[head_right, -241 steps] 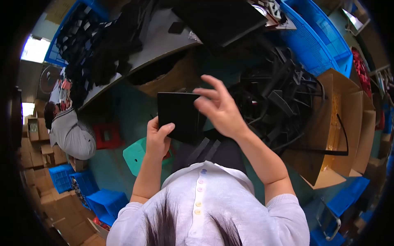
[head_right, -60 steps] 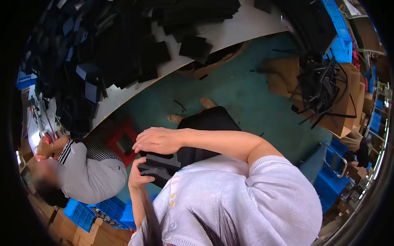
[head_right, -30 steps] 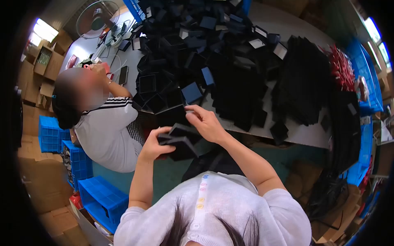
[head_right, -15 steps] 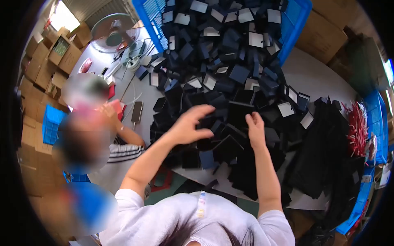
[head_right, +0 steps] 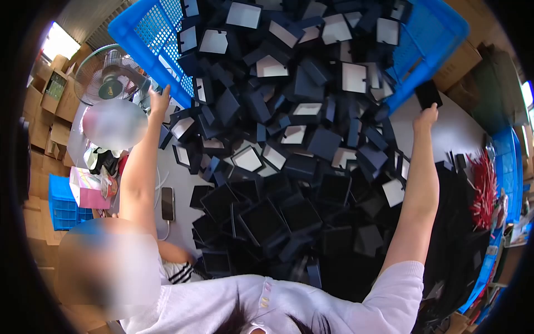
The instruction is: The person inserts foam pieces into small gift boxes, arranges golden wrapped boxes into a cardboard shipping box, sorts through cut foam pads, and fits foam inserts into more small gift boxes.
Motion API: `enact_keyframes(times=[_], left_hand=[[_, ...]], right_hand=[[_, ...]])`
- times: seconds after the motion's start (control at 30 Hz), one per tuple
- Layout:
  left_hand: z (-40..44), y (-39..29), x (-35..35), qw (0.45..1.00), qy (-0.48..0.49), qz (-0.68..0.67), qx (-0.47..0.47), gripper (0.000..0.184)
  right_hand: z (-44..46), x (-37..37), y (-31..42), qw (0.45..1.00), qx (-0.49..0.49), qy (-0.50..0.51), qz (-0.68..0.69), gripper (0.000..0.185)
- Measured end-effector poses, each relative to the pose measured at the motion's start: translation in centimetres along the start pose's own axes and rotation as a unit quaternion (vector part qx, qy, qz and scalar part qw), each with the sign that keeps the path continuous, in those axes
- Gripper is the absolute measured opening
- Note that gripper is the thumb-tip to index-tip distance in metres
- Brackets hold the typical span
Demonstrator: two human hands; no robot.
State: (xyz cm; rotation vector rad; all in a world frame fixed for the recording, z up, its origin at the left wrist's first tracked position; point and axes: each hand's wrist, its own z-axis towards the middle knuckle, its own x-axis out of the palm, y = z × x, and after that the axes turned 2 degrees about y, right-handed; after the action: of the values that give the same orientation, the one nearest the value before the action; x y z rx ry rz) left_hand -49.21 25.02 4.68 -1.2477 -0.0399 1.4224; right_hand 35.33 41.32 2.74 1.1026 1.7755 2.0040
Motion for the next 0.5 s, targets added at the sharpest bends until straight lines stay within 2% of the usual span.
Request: enact_keyframes(times=[0.03, 0.1, 0.13, 0.17, 0.2, 0.23, 0.27, 0.3, 0.37, 0.43, 0.5], left_hand=[[0.0, -1.3, -0.2, 1.0, 0.002, 0.0, -0.006, 0.087], [-0.5, -3.7, -0.6, 0.997, 0.055, 0.057, 0.015, 0.06], [-0.6, -2.8, 0.4, 0.997, -0.015, 0.049, 0.049, 0.045], [0.3, -1.1, 1.2, 0.993, -0.055, 0.025, 0.104, 0.044], [0.9, -1.0, 1.0, 0.991, -0.056, 0.053, 0.112, 0.041], [2.7, 0.2, 0.9, 0.992, -0.028, 0.076, 0.094, 0.042], [4.4, 1.1, 0.9, 0.988, -0.049, 0.11, 0.101, 0.045], [5.9, 2.3, 0.9, 0.992, -0.029, 0.102, 0.062, 0.049], [9.5, 6.1, 1.2, 0.996, -0.017, 0.076, 0.035, 0.055], [13.2, 11.2, 0.7, 0.989, -0.014, 0.139, 0.056, 0.065], [17.6, 16.1, -0.2, 0.982, 0.027, 0.187, 0.001, 0.073]], right_hand=[[1.1, 1.2, -1.3, 1.0, 0.0, 0.002, -0.006, 0.041], [2.9, 2.5, -3.6, 0.994, 0.024, 0.013, 0.102, 0.042], [0.5, 4.9, -3.2, 0.995, 0.004, -0.04, 0.086, 0.04], [0.2, 5.3, -3.3, 0.997, 0.003, -0.027, 0.071, 0.037], [0.1, 5.2, -3.5, 0.998, 0.002, -0.013, 0.054, 0.035], [-0.1, 4.9, -3.6, 0.999, 0.007, -0.005, 0.031, 0.03], [-1.0, 5.1, -3.9, 0.999, -0.018, -0.016, 0.036, 0.03], [-2.8, 5.7, -4.1, 0.998, -0.053, -0.008, 0.045, 0.029], [-4.6, 6.1, -4.5, 0.997, -0.027, 0.024, 0.065, 0.027], [-7.5, 7.4, -4.5, 0.997, -0.011, 0.046, 0.063, 0.025], [-10.4, 8.9, -4.6, 0.995, 0.006, 0.046, 0.083, 0.025]])
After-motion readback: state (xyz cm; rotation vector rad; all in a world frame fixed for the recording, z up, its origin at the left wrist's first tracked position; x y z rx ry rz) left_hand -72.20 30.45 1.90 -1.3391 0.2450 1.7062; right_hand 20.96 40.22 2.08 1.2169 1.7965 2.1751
